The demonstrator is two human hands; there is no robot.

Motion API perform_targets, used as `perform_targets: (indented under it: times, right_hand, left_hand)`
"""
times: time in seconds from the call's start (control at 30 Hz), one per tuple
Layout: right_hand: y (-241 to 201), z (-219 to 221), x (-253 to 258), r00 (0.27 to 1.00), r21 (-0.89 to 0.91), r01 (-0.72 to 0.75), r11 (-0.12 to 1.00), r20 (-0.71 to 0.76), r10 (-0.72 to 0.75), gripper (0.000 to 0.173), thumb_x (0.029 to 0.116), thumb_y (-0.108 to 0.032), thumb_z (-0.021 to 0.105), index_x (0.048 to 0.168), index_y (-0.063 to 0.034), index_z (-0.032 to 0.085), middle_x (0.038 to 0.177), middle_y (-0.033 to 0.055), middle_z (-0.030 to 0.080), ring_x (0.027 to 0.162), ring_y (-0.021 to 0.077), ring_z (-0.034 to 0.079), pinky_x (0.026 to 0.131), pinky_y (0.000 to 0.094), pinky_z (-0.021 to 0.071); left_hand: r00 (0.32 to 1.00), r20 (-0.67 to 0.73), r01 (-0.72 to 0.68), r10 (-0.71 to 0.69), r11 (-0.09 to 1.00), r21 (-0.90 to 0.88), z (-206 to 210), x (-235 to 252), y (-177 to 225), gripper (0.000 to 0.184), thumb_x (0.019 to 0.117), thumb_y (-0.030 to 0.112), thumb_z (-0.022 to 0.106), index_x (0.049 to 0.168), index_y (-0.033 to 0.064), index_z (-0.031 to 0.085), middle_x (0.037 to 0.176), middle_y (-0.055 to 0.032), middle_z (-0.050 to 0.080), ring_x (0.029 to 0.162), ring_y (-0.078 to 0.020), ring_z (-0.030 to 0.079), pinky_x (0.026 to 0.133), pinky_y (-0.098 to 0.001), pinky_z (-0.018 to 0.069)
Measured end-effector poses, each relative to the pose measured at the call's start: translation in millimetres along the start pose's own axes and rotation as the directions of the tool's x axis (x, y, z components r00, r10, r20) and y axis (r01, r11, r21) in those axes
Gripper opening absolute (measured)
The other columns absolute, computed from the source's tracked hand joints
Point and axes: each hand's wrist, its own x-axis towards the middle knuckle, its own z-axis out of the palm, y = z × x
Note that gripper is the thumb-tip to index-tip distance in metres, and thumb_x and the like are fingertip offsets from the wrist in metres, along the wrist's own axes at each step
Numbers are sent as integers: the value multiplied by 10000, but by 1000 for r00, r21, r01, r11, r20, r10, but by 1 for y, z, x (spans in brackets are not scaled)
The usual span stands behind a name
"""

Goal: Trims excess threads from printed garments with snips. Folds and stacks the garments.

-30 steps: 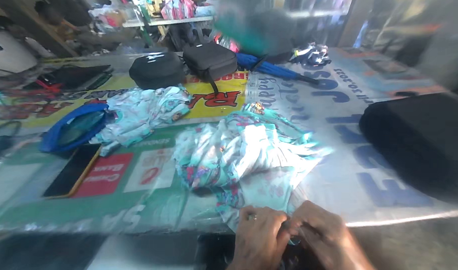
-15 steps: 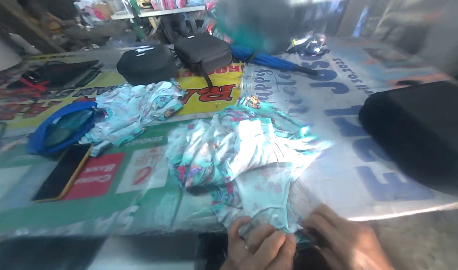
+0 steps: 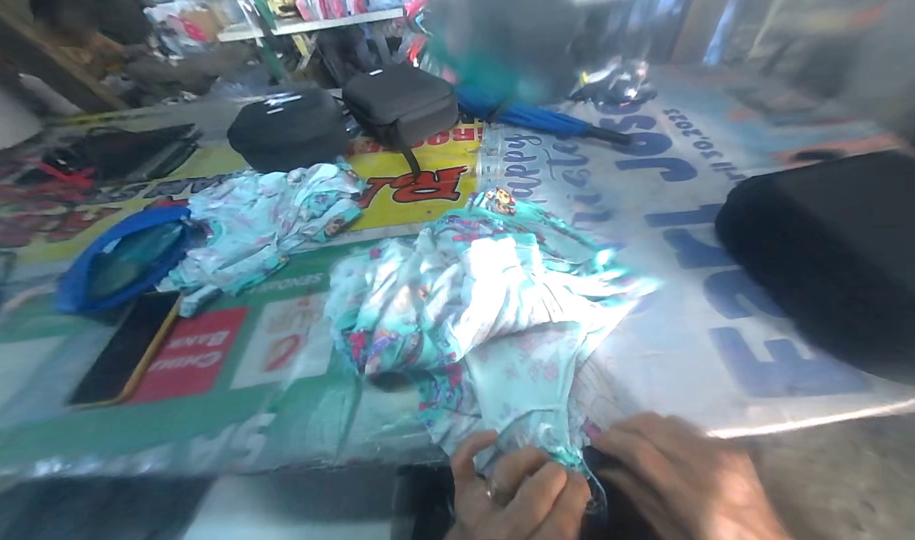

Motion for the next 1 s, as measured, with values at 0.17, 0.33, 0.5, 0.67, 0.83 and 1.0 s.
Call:
perform_targets:
  times: [0.17, 0.33, 0.5, 0.67, 0.83, 1.0]
  right_hand:
    - [4, 9, 6, 999, 135, 18, 991, -30, -14, 191, 1042, -301, 581, 1086, -170, 713, 1020, 18, 756, 884, 130, 696, 697, 281, 518]
    - [8, 10, 8, 1000, 248, 22, 969, -26, -17, 188, 1039, -301, 588, 1087, -163, 706, 1015, 16, 754, 893, 115, 696, 699, 273, 522]
    - [9, 7, 8, 1000, 283, 3, 959, 2, -3, 196, 1032, -294, 609, 1110, -150, 717, 1046, 29, 759, 933, 119, 705, 727, 277, 539]
    - [1, -6, 7, 995, 143, -21, 990, 100, 7, 190, 1015, -272, 628, 1112, -142, 726, 997, 61, 750, 850, 180, 710, 655, 328, 544]
    - [6, -27, 3, 958, 120, -132, 984, 271, 95, 238, 966, -272, 690, 1127, -98, 706, 979, 104, 726, 773, 226, 709, 604, 382, 571]
    - [6, -6, 11, 993, 86, -111, 990, 59, 106, 264, 972, -326, 676, 1135, -124, 721, 904, 68, 710, 696, 167, 673, 553, 307, 533]
  left_hand:
    - [1000, -6, 5, -5, 1000, -7, 0, 1, 0, 135, 1039, 239, 533, 1021, 236, 667, 990, 71, 643, 1055, -65, 576, 1152, -362, 242]
    - [1000, 8, 18, -18, 999, -26, -1, 0, 1, 131, 1036, 237, 544, 1028, 234, 675, 995, 75, 661, 1052, -62, 583, 1152, -365, 237]
    - [1000, -2, 22, -22, 999, -34, -3, -2, 0, 112, 1030, 247, 567, 1048, 237, 677, 1010, 82, 664, 1055, -56, 582, 1149, -369, 248]
    - [999, 48, 3, -1, 1000, -31, -6, -2, 3, 146, 1034, 228, 554, 1057, 229, 698, 1021, 69, 684, 1063, -73, 587, 1144, -374, 244]
    - [994, 110, 0, 5, 999, -48, -5, -3, -3, 123, 1042, 228, 544, 1052, 213, 666, 1134, 47, 691, 1098, -81, 603, 1114, -362, 304]
    - [997, 48, 67, -61, 988, -141, 5, -2, -6, 66, 1041, 232, 554, 1030, 208, 614, 1143, 63, 691, 1056, -59, 611, 1071, -320, 348]
